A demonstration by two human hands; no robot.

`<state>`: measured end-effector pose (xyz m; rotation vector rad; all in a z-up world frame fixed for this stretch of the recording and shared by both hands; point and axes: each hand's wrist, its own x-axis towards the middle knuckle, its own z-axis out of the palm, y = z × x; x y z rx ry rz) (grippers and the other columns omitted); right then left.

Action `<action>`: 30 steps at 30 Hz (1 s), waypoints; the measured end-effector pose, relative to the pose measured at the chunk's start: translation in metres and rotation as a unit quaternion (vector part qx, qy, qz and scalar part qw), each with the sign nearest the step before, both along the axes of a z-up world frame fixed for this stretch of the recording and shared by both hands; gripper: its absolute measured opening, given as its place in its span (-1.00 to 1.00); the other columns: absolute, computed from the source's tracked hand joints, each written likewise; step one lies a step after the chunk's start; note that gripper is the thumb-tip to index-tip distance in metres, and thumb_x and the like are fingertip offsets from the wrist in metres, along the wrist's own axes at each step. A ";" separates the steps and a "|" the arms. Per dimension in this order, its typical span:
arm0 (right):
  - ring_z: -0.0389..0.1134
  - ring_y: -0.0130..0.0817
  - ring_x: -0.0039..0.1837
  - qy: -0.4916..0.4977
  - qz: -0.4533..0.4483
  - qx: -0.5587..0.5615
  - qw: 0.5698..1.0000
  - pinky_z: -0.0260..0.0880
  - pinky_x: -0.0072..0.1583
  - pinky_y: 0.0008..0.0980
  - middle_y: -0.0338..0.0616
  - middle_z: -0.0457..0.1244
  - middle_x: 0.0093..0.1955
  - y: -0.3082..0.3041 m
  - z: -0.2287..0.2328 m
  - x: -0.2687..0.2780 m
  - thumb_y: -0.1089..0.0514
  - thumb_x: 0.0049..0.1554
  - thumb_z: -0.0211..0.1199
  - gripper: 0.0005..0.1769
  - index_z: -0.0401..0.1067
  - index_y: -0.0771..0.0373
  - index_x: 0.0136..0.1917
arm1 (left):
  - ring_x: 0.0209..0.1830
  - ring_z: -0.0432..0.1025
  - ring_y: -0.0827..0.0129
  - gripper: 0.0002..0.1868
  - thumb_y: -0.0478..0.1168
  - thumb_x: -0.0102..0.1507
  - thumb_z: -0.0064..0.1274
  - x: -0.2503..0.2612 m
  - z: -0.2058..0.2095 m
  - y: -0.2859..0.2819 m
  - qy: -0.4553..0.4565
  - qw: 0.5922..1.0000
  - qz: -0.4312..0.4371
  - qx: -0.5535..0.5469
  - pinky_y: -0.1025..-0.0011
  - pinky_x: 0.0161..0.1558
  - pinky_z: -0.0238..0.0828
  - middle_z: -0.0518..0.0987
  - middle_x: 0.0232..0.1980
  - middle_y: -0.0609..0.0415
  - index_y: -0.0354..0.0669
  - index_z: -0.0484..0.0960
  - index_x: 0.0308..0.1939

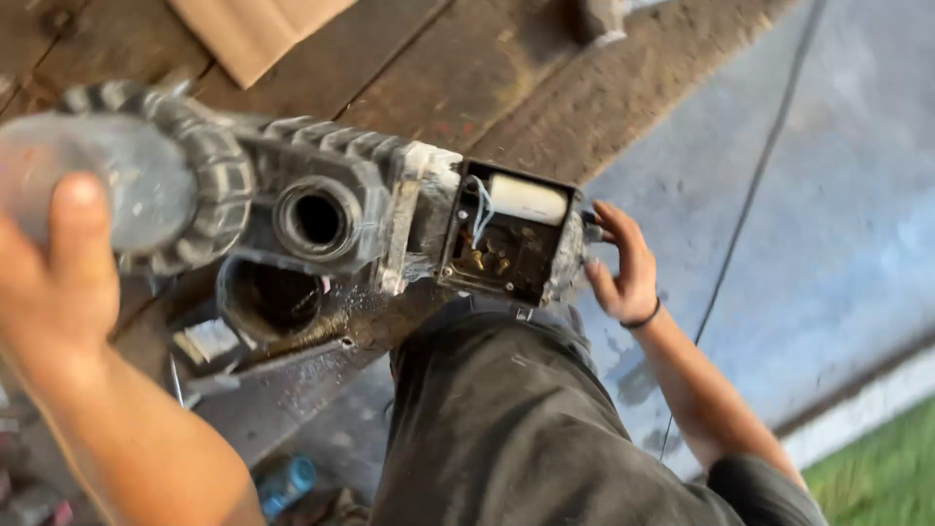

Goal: The person uses a hammer to tap and remove a cover from a motor housing, then uses a wrench to loosen and remove a bolt. They inspect the internal components and continue tapping the housing with the hammer.

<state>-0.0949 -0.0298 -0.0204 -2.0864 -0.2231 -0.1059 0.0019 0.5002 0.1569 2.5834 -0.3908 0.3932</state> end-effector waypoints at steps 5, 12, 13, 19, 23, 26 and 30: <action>0.10 0.26 0.62 -0.149 0.187 -0.010 0.971 0.29 0.46 0.07 0.37 -0.01 0.61 -0.039 -0.049 0.018 -0.27 0.19 0.17 0.03 -0.16 0.20 0.70 | 0.20 0.33 -0.34 -0.42 -0.02 0.70 -0.17 0.018 0.045 -0.060 -0.045 0.998 0.029 0.027 -0.13 0.18 0.29 0.37 0.24 -0.48 -0.69 0.39 0.33; 0.29 0.23 0.46 -0.279 0.151 -0.114 0.941 0.49 0.25 0.03 0.43 0.13 0.44 -0.029 -0.068 0.015 -0.64 -0.04 0.29 0.34 -0.04 0.30 0.63 | 0.02 0.43 -0.16 -0.48 -0.02 0.59 -0.04 0.034 0.020 -0.068 -0.182 0.982 0.047 0.008 0.03 0.00 0.34 0.60 0.02 -0.28 -0.59 0.66 0.08; 0.29 0.23 0.46 -0.280 0.150 -0.117 0.941 0.49 0.25 0.03 0.43 0.13 0.44 -0.029 -0.067 0.012 -0.64 -0.04 0.29 0.34 -0.04 0.30 0.63 | 0.02 0.43 -0.16 -0.48 -0.02 0.59 -0.04 0.034 0.018 -0.067 -0.183 0.982 0.046 0.006 0.03 0.00 0.34 0.60 0.02 -0.28 -0.59 0.66 0.08; 0.28 -0.34 -0.07 0.041 -0.059 -0.008 0.997 0.26 -0.07 -0.22 -0.12 0.29 -0.08 -0.005 -0.045 -0.003 -0.58 0.14 -0.06 -0.05 0.35 0.36 0.25 | -0.03 0.46 -0.08 -0.47 -0.02 0.61 -0.14 0.037 0.015 -0.067 -0.194 0.979 0.048 -0.033 0.11 0.03 0.30 0.60 -0.04 -0.22 -0.55 0.67 0.02; 0.07 -0.39 -0.43 0.429 -0.130 0.161 0.879 0.14 -0.51 -0.38 -0.22 -0.04 -0.29 -0.020 -0.051 0.003 -0.58 0.14 -0.07 -0.24 0.11 0.21 -0.22 | 0.09 0.49 -0.13 -0.55 -0.12 0.59 -0.13 0.038 0.015 -0.066 -0.215 0.975 0.043 -0.041 0.06 0.13 0.34 0.61 0.09 -0.25 -0.54 0.66 0.04; 0.25 -0.15 -0.07 0.305 -0.097 0.104 0.942 0.33 -0.20 -0.25 0.03 0.12 0.12 -0.007 -0.017 -0.008 -0.49 0.24 -0.12 -0.21 0.15 0.34 0.17 | 0.06 0.47 -0.11 -0.54 -0.11 0.58 -0.15 0.037 0.017 -0.069 -0.223 0.973 0.038 -0.048 0.06 0.10 0.34 0.60 0.07 -0.26 -0.54 0.65 0.02; -0.11 0.15 0.72 -0.144 0.119 -0.043 0.981 0.03 0.63 0.23 0.18 -0.15 0.70 -0.015 -0.023 -0.020 -0.48 0.04 0.19 0.22 -0.20 0.09 0.73 | 0.01 0.51 -0.03 -0.55 -0.03 0.52 -0.13 0.043 0.008 -0.062 -0.248 0.964 0.075 -0.062 0.08 -0.01 0.38 0.66 0.02 -0.22 -0.40 0.67 0.00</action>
